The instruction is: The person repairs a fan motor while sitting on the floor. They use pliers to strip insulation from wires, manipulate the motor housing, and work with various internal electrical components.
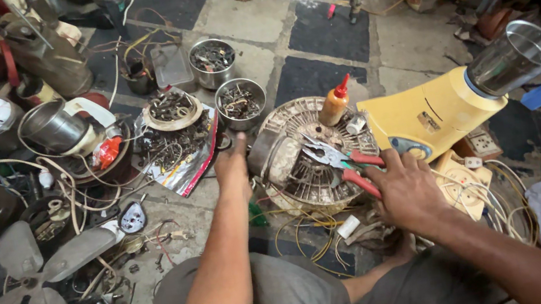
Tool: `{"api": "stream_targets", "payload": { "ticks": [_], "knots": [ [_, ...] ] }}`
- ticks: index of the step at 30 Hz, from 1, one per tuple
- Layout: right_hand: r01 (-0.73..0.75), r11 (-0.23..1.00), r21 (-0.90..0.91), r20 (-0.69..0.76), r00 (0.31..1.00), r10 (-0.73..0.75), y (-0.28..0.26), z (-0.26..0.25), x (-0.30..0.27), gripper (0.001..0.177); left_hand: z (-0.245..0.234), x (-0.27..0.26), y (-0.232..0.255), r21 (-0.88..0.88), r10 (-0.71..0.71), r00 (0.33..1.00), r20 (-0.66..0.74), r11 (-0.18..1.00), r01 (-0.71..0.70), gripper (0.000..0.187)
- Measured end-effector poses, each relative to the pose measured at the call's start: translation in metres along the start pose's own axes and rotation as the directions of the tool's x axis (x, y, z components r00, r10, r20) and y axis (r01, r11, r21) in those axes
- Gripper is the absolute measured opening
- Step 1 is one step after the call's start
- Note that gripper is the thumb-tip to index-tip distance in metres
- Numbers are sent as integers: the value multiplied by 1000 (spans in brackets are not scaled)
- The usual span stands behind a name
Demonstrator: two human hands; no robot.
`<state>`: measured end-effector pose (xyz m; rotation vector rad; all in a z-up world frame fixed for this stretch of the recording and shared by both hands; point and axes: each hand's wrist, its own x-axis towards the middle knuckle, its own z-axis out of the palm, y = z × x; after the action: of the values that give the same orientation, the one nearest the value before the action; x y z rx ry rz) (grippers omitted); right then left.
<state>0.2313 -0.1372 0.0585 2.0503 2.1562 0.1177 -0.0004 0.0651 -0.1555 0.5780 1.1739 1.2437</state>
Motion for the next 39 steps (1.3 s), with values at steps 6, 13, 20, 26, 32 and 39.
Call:
{"api": "stream_targets", "payload": {
  "ticks": [6, 13, 20, 26, 32, 39],
  "knots": [
    [-21, 1000, 10, -91, 996, 22, 4, 5, -9, 64, 21, -53, 32, 158, 187, 982, 23, 969, -188, 51],
    [-66, 990, -124, -1, 998, 66, 1, 22, -20, 51, 27, -59, 54, 91, 122, 977, 172, 986, -139, 44],
    [-33, 986, -166, -55, 998, 24, -16, 25, 0, 40, 22, -45, 49, 82, 130, 989, 77, 987, -137, 47],
    [-15, 990, -140, -8, 1000, 14, -23, 22, 3, 42, 23, -47, 50, 133, 135, 991, 27, 982, -137, 56],
    [-44, 987, -152, -49, 998, 37, -27, 26, -2, 40, 26, -46, 54, 166, 75, 997, -10, 983, -72, 59],
    [-31, 964, -263, -146, 989, -8, -20, 28, 1, 33, 27, -41, 51, 176, 88, 996, -17, 981, -83, 61]
  ]
}}
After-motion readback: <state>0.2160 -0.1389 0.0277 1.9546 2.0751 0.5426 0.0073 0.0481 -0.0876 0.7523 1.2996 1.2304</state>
